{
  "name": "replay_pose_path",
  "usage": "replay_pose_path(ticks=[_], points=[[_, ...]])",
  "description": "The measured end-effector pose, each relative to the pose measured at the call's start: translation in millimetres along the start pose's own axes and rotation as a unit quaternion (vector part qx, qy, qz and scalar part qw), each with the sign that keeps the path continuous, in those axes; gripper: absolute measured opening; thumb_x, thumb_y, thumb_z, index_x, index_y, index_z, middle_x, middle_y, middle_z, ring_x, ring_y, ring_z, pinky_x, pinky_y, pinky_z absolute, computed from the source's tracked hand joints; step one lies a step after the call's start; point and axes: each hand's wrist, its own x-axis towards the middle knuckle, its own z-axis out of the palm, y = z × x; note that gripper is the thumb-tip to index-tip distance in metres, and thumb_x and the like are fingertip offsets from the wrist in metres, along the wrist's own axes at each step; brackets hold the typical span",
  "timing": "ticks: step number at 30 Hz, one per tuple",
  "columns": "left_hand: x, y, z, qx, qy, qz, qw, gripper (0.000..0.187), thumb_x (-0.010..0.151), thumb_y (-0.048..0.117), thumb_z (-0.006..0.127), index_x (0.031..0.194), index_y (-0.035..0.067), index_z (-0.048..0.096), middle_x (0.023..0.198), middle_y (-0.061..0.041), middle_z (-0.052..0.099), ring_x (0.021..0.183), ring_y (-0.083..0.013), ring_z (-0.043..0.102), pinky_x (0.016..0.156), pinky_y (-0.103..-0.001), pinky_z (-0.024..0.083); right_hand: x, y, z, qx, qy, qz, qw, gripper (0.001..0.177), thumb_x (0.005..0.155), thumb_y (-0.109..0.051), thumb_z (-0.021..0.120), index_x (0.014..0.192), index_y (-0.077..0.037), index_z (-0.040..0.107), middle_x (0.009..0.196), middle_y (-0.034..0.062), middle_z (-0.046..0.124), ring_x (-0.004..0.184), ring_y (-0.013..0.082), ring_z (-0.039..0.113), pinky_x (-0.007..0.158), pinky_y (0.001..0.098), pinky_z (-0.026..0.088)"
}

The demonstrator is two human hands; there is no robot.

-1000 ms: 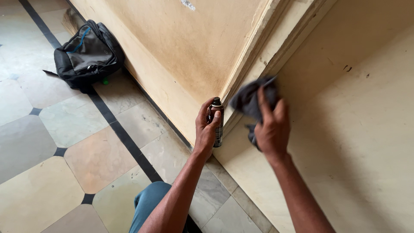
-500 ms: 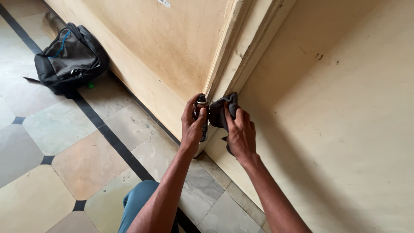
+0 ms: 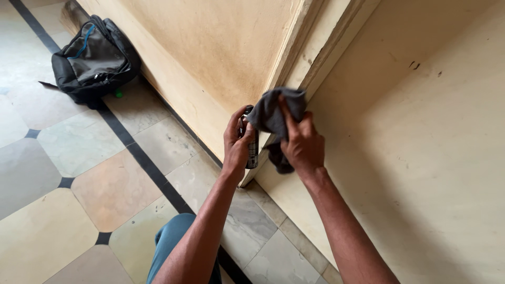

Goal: The person kneels on the floor and repeatedly sprays a cleaning solution onto a light-colored door while wiping the surface with a gray cloth. The person alternates between spraying and wiping, focusing on the lower and middle sections of the door.

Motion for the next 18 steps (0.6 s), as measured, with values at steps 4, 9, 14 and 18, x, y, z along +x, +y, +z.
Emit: replay_pose_path(ticks=[4, 9, 14, 18], points=[[-5.6, 3.5, -1.6, 0.034, 0.001, -0.007, 0.999, 0.039, 0.104, 0.014, 0.056, 0.143, 0.011, 0.054, 0.1, 0.001, 0.063, 0.083, -0.007, 0.057, 0.071, -0.024, 0.051, -25.1, -10.2, 14.6, -0.023, -0.17, 0.039, 0.984, 0.076, 0.093, 0.002, 0.067, 0.159, -0.028, 0.046, 0.102, 0.0199, 0.064, 0.064, 0.0247, 0.069, 0.051, 0.0355, 0.062], [-2.6, 8.2, -13.2, 0.01, 0.026, 0.027, 0.999, 0.036, 0.106, 0.014, 0.058, 0.141, 0.009, 0.057, 0.1, -0.001, 0.059, 0.083, -0.0084, 0.053, 0.071, -0.024, 0.047, 10.7, -19.7, -17.3, -0.027, -0.065, 0.073, 0.995, 0.082, 0.084, -0.007, 0.075, 0.158, -0.018, 0.044, 0.103, 0.0208, 0.067, 0.062, 0.0261, 0.068, 0.05, 0.0349, 0.06], [2.4, 0.0, -10.9, 0.023, 0.061, -0.004, 0.998, 0.037, 0.103, 0.016, 0.059, 0.139, 0.011, 0.056, 0.1, -0.001, 0.062, 0.083, -0.0075, 0.054, 0.071, -0.024, 0.049, 48.3, -7.3, -31.5, -0.065, 0.011, 0.014, 0.998, 0.073, 0.09, -0.012, 0.075, 0.157, -0.019, 0.045, 0.113, 0.019, 0.069, 0.061, 0.0207, 0.068, 0.047, 0.0314, 0.058], [-0.3, -4.1, -14.9, 0.023, 0.045, -0.022, 0.998, 0.035, 0.105, 0.013, 0.059, 0.139, 0.011, 0.057, 0.101, -0.002, 0.06, 0.082, -0.0092, 0.054, 0.07, -0.025, 0.049, 16.4, -17.3, 0.0, -0.069, -0.075, 0.043, 0.994, 0.073, 0.09, -0.011, 0.072, 0.158, -0.017, 0.044, 0.102, 0.0204, 0.068, 0.051, 0.0224, 0.065, 0.038, 0.0344, 0.055]])
